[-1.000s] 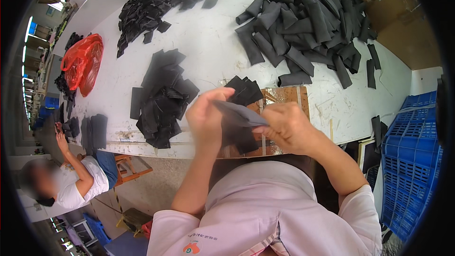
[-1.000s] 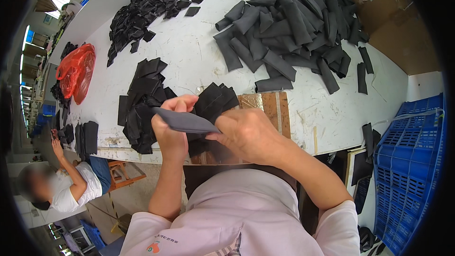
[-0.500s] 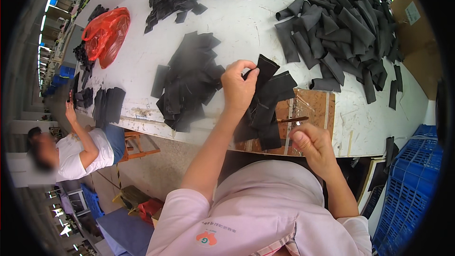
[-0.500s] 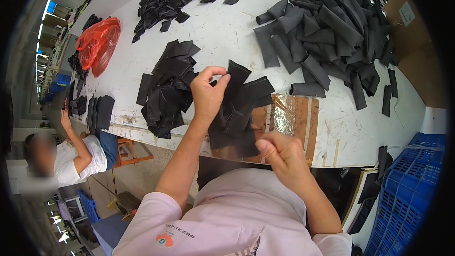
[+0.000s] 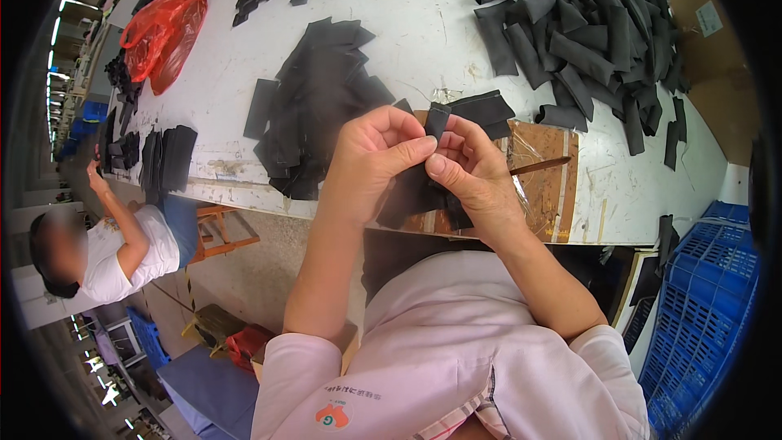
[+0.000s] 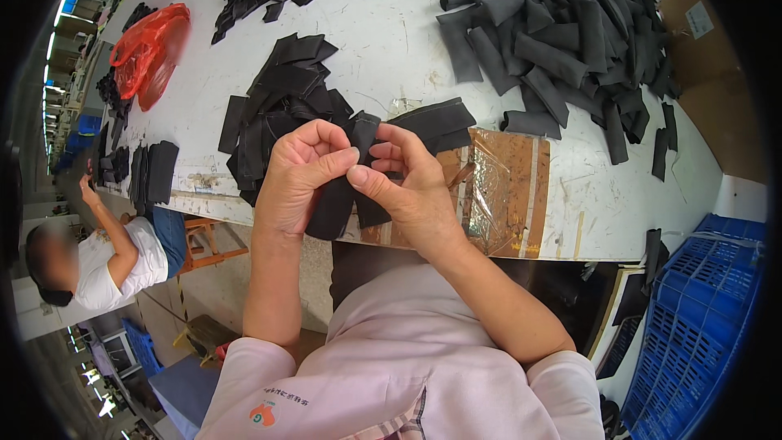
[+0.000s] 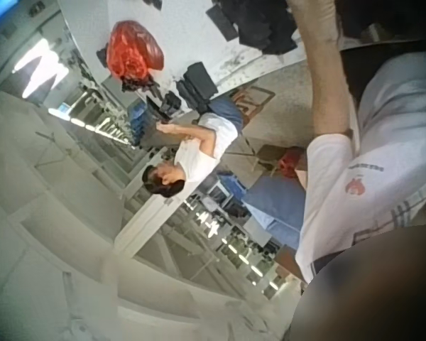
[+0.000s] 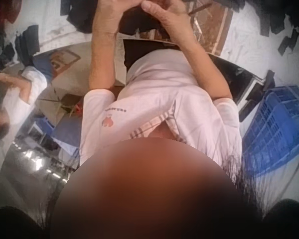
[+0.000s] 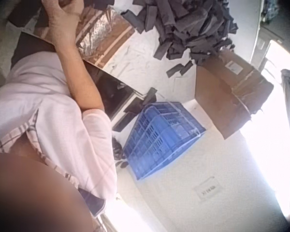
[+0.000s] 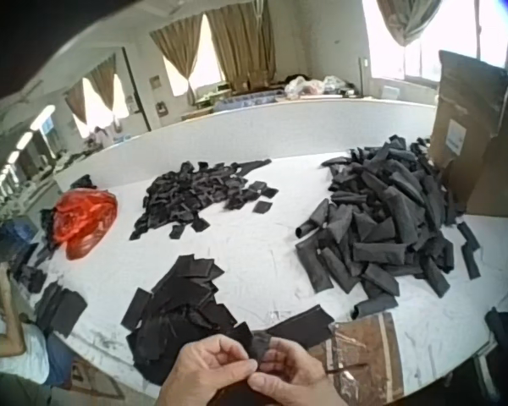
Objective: The worker is assembling or finishing small black fabric or plastic components at a workstation, possibly related to sports or outdoor equipment.
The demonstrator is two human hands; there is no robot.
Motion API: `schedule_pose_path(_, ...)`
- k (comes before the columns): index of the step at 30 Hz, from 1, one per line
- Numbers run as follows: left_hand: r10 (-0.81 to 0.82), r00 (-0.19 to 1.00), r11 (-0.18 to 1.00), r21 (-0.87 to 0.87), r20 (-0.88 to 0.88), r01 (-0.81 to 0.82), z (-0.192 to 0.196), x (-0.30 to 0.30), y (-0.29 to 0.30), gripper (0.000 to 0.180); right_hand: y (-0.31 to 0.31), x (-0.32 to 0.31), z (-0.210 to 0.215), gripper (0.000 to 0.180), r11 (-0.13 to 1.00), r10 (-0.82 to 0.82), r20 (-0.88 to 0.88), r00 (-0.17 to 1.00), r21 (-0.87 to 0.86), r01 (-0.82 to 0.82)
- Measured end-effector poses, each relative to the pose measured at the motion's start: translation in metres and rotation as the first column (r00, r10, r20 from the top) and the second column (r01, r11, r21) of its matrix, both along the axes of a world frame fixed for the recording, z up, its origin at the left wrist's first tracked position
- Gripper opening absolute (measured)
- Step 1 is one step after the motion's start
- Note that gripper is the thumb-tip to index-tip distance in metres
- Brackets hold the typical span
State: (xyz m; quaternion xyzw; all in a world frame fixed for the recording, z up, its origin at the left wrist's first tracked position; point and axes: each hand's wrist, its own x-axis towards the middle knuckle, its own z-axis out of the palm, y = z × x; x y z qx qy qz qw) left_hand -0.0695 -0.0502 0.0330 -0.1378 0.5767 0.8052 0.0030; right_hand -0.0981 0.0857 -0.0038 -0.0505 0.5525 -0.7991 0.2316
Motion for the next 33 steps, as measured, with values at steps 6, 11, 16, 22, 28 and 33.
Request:
schedule_pose_path(6,0.161,0.984,0.979,0.111,0.08,-0.169,-0.008,0.019,0.005,0.016,0.002,-0.001,0.008,0.033,0.929,0.299,0.382,0.875,-0.324,-0.176)
schedule_pose_path(11,0.228,0.974,0.867,0.454,0.007,-0.207,-0.017,0.058,0.01,0.024,0.005,-0.007,0.004,0.023,0.908,0.247,0.45,0.858,-0.416,-0.043)
schedule_pose_path(16,0.178,0.984,0.882,0.445,-0.017,-0.151,-0.02,0.071,0.015,0.022,0.007,-0.008,0.001,0.023,0.922,0.237,0.451,0.86,-0.383,-0.053)
schedule_pose_path(22,0.166,0.983,0.913,0.364,0.082,-0.185,-0.023,0.068,0.015,0.014,0.005,-0.008,0.0,0.025,0.938,0.228,0.476,0.849,-0.342,-0.061)
schedule_pose_path(28,0.196,0.975,0.924,0.313,0.109,-0.221,-0.025,0.065,0.017,0.01,0.003,-0.005,0.007,0.035,0.919,0.202,0.118,0.972,0.321,-0.23)
schedule_pose_path(33,0.262,0.965,0.911,-0.323,-0.027,-0.257,-0.009,0.063,0.028,0.005,0.011,0.015,0.021,0.032,0.837,0.298,-0.709,0.639,0.516,0.182)
